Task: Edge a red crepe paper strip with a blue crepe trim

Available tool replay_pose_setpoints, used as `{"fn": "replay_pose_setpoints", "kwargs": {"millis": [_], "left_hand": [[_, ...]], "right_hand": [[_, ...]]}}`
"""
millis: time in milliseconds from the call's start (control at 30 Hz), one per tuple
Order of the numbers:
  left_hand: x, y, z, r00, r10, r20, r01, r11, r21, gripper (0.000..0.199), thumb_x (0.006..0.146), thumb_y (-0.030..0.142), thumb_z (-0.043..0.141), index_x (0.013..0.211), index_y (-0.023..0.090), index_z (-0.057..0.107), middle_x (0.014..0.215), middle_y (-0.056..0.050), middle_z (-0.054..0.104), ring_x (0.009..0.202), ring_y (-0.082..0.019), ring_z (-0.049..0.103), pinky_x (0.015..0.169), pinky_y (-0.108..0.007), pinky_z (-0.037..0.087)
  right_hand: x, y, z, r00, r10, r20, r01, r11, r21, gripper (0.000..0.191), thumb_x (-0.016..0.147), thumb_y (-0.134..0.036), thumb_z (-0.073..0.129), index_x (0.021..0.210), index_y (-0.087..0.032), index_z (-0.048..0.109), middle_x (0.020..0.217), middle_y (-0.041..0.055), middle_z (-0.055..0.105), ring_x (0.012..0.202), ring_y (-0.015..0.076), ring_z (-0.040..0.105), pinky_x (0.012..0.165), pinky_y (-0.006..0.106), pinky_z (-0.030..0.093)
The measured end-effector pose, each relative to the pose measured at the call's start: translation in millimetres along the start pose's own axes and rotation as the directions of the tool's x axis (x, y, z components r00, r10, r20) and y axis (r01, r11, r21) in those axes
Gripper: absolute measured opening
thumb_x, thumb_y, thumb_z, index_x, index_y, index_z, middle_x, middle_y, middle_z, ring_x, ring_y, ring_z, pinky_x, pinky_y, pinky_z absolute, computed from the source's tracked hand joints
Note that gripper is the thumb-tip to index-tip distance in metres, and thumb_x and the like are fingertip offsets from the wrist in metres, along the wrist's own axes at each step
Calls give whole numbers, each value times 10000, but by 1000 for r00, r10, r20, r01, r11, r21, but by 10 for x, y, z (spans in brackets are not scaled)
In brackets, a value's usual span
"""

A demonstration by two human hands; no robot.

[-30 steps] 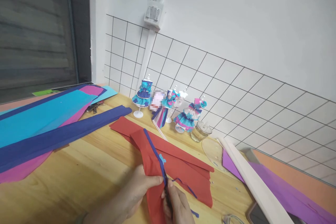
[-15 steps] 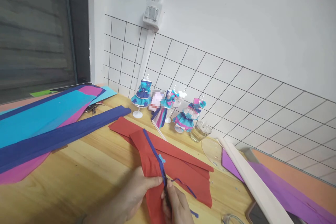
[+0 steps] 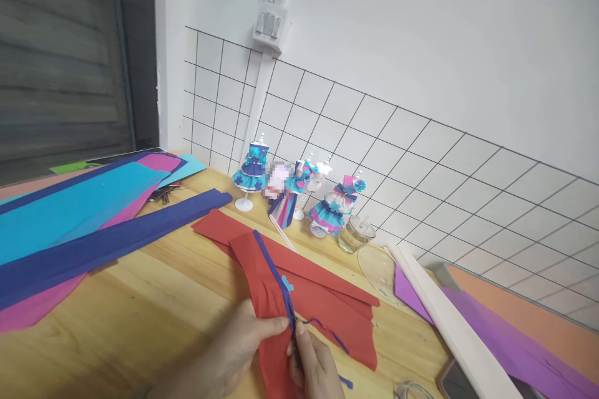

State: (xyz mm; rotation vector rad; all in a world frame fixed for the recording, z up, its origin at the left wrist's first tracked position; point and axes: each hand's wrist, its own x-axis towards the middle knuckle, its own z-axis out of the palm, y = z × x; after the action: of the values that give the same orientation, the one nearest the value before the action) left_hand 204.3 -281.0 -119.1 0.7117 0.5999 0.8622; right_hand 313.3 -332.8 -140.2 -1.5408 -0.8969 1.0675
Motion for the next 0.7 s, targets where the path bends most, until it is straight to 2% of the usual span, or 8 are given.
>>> {"fn": "replay_pose_setpoints", "kwargs": {"millis": [67, 200, 367, 433, 567, 700], "left_hand": [[-3, 6, 5, 1000, 2, -3, -2, 1000, 7, 492, 593, 256, 759, 1052, 127, 637, 597, -29, 664, 539, -164, 588, 592, -282, 468], [-6, 18, 8, 1000, -15, -7, 15, 1000, 2, 524, 566, 251, 769, 1058, 126, 640, 610, -32, 673, 544, -172, 594, 593, -288, 472], [-23, 35, 22, 1000, -16, -11, 16, 1000, 6, 592, 550, 234, 781, 1111, 144, 616, 679, -32, 696, 601, -175, 612, 627, -284, 482], [-31, 41, 28, 1000, -16, -5, 16, 1000, 1, 596, 548, 231, 783, 1115, 152, 615, 749, -50, 714, 673, -195, 634, 654, -292, 491], [-32, 37, 21, 1000, -10, -29, 11, 1000, 7, 568, 543, 216, 784, 1087, 158, 632, 942, -92, 708, 892, -255, 633, 745, -323, 496], [-14, 7, -5, 999, 7, -47, -5, 1000, 25, 576, 539, 225, 792, 1089, 174, 628, 1075, -104, 665, 986, -285, 602, 789, -348, 492]], "right_hand": [[-17, -36, -6, 1000, -7, 0, 7, 1000, 1, 542, 670, -726, 486, 504, -211, 479, 395, -66, 325, 382, 92, 264, 385, 226, 201], [-54, -124, -11, 997, -68, -42, 66, 997, -33, 550, 674, -734, 472, 485, -220, 511, 396, -46, 376, 400, 112, 330, 404, 232, 294], [-81, -168, -27, 998, -41, -41, 39, 998, -55, 555, 674, -745, 456, 502, -222, 525, 445, -16, 442, 435, 133, 389, 436, 249, 335], [-89, -171, -37, 999, -33, -41, 30, 998, -62, 548, 688, -736, 453, 509, -224, 531, 442, -12, 455, 439, 139, 399, 432, 251, 337], [-102, -183, -55, 992, -95, -81, 88, 992, -86, 521, 690, -713, 490, 515, -225, 549, 490, 11, 538, 522, 163, 472, 488, 248, 386], [-97, -171, -56, 991, -111, -74, 103, 990, -98, 508, 711, -693, 488, 517, -229, 557, 484, 14, 533, 544, 176, 491, 495, 253, 387]]}}
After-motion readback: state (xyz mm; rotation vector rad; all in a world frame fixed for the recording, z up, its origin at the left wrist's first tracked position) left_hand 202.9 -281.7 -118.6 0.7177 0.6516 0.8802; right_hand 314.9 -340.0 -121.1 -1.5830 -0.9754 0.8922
